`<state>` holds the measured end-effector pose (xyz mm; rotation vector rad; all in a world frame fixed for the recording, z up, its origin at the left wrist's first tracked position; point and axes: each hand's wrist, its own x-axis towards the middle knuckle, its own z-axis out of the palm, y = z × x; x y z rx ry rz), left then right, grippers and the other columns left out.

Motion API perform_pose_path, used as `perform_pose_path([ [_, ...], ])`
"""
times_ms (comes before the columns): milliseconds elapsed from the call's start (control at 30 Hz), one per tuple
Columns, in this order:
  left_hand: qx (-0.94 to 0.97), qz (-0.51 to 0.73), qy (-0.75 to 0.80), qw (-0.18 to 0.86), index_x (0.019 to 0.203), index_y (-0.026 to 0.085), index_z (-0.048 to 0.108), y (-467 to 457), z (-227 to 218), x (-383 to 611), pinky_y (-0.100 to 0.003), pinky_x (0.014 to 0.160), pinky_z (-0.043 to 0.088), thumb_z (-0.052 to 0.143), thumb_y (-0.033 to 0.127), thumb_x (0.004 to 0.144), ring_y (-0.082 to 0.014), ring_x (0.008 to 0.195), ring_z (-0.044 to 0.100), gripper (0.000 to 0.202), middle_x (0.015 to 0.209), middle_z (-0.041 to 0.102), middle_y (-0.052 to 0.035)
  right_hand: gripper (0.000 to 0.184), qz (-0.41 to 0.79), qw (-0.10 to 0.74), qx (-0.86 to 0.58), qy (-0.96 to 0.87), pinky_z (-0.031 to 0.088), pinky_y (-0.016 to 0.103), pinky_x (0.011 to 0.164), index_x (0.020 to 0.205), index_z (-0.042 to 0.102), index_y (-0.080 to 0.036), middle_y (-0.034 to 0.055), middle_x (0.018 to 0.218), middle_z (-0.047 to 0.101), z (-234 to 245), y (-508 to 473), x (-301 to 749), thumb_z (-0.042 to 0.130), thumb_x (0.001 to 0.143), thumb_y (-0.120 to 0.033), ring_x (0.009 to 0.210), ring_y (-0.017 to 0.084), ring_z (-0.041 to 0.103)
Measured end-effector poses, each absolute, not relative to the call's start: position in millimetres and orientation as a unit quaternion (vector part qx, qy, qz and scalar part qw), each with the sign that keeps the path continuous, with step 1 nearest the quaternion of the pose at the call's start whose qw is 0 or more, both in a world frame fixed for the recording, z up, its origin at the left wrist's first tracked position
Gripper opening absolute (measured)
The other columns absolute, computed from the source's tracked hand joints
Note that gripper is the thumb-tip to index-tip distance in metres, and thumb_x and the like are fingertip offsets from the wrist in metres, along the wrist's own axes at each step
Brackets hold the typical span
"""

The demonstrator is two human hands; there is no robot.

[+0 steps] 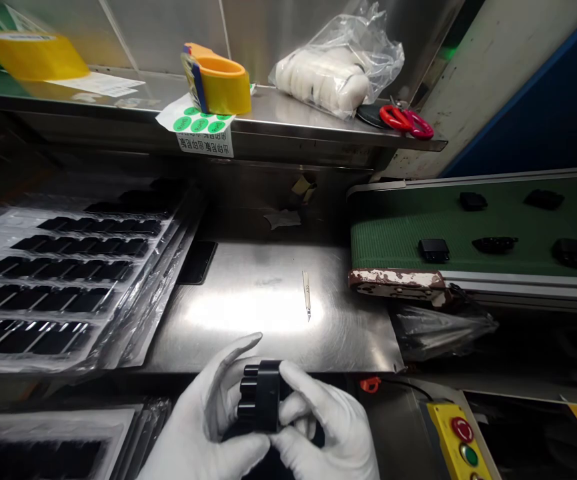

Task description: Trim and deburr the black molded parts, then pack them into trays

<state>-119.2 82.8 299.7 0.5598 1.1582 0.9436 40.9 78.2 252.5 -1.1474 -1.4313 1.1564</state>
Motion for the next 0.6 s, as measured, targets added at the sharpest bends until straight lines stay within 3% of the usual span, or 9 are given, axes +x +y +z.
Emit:
perform_pose_path([
  [167,0.225,0.413,0.529,0.706,0.124,0.026,0.047,84.3,300.0,-116.8,-0.035,0.082,0.054,0.062,-0.008,0.056,-0.0279,0.103,0.066,0.078,0.117,0.065,-0.0079,0.056,0.486,0.463,-0.472,-0.571,0.046,0.027,0.049,0.125,0.061,-0.037,-0.0026,0.064,0.068,248.4,75.8,43.7,0.078,0.074,-0.022,0.05,0.014,0.055],
  [367,0.243,0.367,0.54,0.717,0.124,0.025,0.05,87.5,302.4,-115.8,-0.028,0.065,0.055,0.063,-0.004,0.057,-0.0289,0.102,0.066,0.074,0.104,0.07,-0.0067,0.067,0.453,0.433,-0.473,-0.62,0.048,0.026,0.054,0.131,0.054,-0.041,-0.0058,0.066,0.067,244.1,75.2,50.3,0.068,0.074,-0.009,0.053,0.013,0.057],
  [533,0.284,0.387,0.554,0.68,0.117,0.021,0.055,87.1,296.3,-114.2,-0.037,0.088,0.053,0.066,-0.003,0.056,-0.0285,0.105,0.066,0.066,0.109,0.071,-0.0074,0.07,0.37,0.416,-0.488,-0.673,0.049,0.028,0.057,0.134,0.05,-0.04,-0.0069,0.062,0.066,243.6,76.0,52.7,0.062,0.074,-0.006,0.052,0.014,0.055],
  [600,0.287,0.39,0.552,0.679,0.115,0.02,0.056,87.3,294.8,-113.1,-0.039,0.09,0.053,0.067,-0.003,0.056,-0.0286,0.103,0.067,0.064,0.106,0.072,-0.0068,0.071,0.355,0.416,-0.487,-0.681,0.049,0.03,0.059,0.136,0.048,-0.039,-0.0064,0.063,0.067,243.5,77.1,52.6,0.061,0.075,-0.006,0.053,0.014,0.056],
])
